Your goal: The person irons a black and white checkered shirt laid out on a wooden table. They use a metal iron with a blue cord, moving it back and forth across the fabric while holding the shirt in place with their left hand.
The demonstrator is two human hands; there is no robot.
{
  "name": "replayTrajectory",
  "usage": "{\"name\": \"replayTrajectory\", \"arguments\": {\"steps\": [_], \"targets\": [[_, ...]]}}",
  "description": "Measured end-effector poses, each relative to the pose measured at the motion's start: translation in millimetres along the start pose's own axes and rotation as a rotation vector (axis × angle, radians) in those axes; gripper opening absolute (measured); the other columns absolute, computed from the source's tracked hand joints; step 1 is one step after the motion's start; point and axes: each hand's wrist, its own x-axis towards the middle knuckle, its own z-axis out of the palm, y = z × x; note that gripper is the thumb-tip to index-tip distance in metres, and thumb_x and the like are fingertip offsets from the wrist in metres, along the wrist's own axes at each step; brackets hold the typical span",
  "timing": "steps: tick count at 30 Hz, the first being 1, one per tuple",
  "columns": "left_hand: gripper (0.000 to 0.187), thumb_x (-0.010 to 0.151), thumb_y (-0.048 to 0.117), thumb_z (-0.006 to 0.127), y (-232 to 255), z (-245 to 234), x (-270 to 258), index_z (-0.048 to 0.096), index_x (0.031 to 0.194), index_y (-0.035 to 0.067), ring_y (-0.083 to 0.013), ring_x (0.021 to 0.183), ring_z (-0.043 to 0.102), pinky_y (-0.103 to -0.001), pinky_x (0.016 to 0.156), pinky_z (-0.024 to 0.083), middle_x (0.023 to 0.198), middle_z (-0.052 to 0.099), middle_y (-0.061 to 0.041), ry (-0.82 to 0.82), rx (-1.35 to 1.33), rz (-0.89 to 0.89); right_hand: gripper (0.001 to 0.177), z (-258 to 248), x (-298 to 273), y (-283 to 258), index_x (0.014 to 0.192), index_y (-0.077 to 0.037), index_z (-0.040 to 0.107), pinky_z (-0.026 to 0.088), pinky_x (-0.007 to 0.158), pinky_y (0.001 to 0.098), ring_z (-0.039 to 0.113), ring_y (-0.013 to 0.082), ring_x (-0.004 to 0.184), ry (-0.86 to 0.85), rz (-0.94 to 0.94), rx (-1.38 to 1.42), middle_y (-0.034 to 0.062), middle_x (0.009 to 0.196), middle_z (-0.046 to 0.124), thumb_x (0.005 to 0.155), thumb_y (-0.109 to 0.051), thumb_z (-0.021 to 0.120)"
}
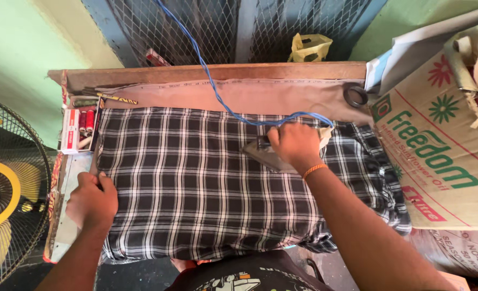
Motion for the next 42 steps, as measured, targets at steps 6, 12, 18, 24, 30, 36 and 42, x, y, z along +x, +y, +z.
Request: {"name": "replayTrajectory", "arguments": {"steps": [6, 12, 18, 24, 30, 36, 42], "targets": [[0.030, 0.109, 0.044, 0.056, -3, 2, -4, 0.057, 0.104, 0.014, -0.0395, 0.074, 0.071, -0.053, 0.067, 0.053, 0.083, 0.072, -0.015, 0.012, -0.006, 0.016, 0.056, -9, -45, -14, 0.068, -0.003, 0.073, 0.057, 0.068, 0.0517, 0.071, 0.0418, 0.067, -0.032, 0.036, 0.037, 0.0227, 0.072, 0.071, 0.093, -0.045, 0.047], [0.030, 0.109, 0.045, 0.055, -3, 4, -3, 0.057, 0.104, 0.015, -0.0402, 0.073, 0.070, -0.052, 0.066, 0.053, 0.082, 0.072, -0.016, 0.015, 0.005, 0.011, 0.061, -8, -82, -21, 0.062, -0.004, 0.071, 0.056, 0.062, 0.0512, 0.068, 0.0413, 0.061, 0.015, 0.181, 0.006, 0.0223, 0.066, 0.068, 0.099, -0.047, 0.050], [0.031, 0.108, 0.045, 0.055, -1, 4, -3, 0.056, 0.103, 0.015, -0.0403, 0.072, 0.070, -0.053, 0.065, 0.052, 0.081, 0.071, -0.016, 0.004, 0.010, -0.001, 0.044, 9, -75, -7, 0.070, -0.005, 0.068, 0.049, 0.040, 0.0519, 0.064, 0.0392, 0.048, 0.193, -0.019, -0.171, 0.0168, 0.060, 0.067, 0.101, -0.033, 0.053], [0.032, 0.109, 0.045, 0.054, -3, 3, -5, 0.055, 0.101, 0.014, -0.0396, 0.070, 0.070, -0.053, 0.065, 0.052, 0.078, 0.070, -0.014, -0.027, -0.004, -0.012, 0.051, 8, -63, -8, 0.073, -0.006, 0.069, 0.054, 0.055, 0.0527, 0.069, 0.0417, 0.061, 0.012, 0.234, -0.046, 0.0197, 0.069, 0.072, 0.103, -0.043, 0.050], [0.030, 0.108, 0.043, 0.055, -4, 7, -2, 0.055, 0.100, 0.014, -0.0395, 0.071, 0.069, -0.053, 0.065, 0.052, 0.076, 0.070, -0.013, -0.009, -0.002, -0.010, 0.036, -17, -37, 1, 0.093, -0.014, 0.078, 0.051, 0.066, 0.0441, 0.072, 0.0368, 0.079, -0.403, 0.595, 0.379, 0.0167, 0.080, 0.073, 0.094, -0.045, 0.058], [0.035, 0.108, 0.043, 0.055, -1, 9, 2, 0.055, 0.090, 0.013, -0.0389, 0.070, 0.069, -0.053, 0.064, 0.052, 0.073, 0.070, -0.012, -0.027, 0.030, -0.022, 0.022, 6, -57, -7, 0.101, -0.010, 0.073, 0.053, 0.047, 0.0434, 0.067, 0.0298, 0.060, 0.225, -0.227, -0.383, 0.0103, 0.070, 0.065, 0.086, -0.022, 0.062], [0.032, 0.106, 0.043, 0.056, -4, 9, 2, 0.057, 0.091, 0.014, -0.0396, 0.070, 0.068, -0.053, 0.065, 0.051, 0.072, 0.070, -0.012, -0.032, 0.041, -0.026, 0.036, 10, -21, -6, 0.073, -0.010, 0.073, 0.054, 0.052, 0.0483, 0.068, 0.0345, 0.060, 0.029, 0.005, -0.178, 0.0159, 0.072, 0.070, 0.094, -0.032, 0.056]]}}
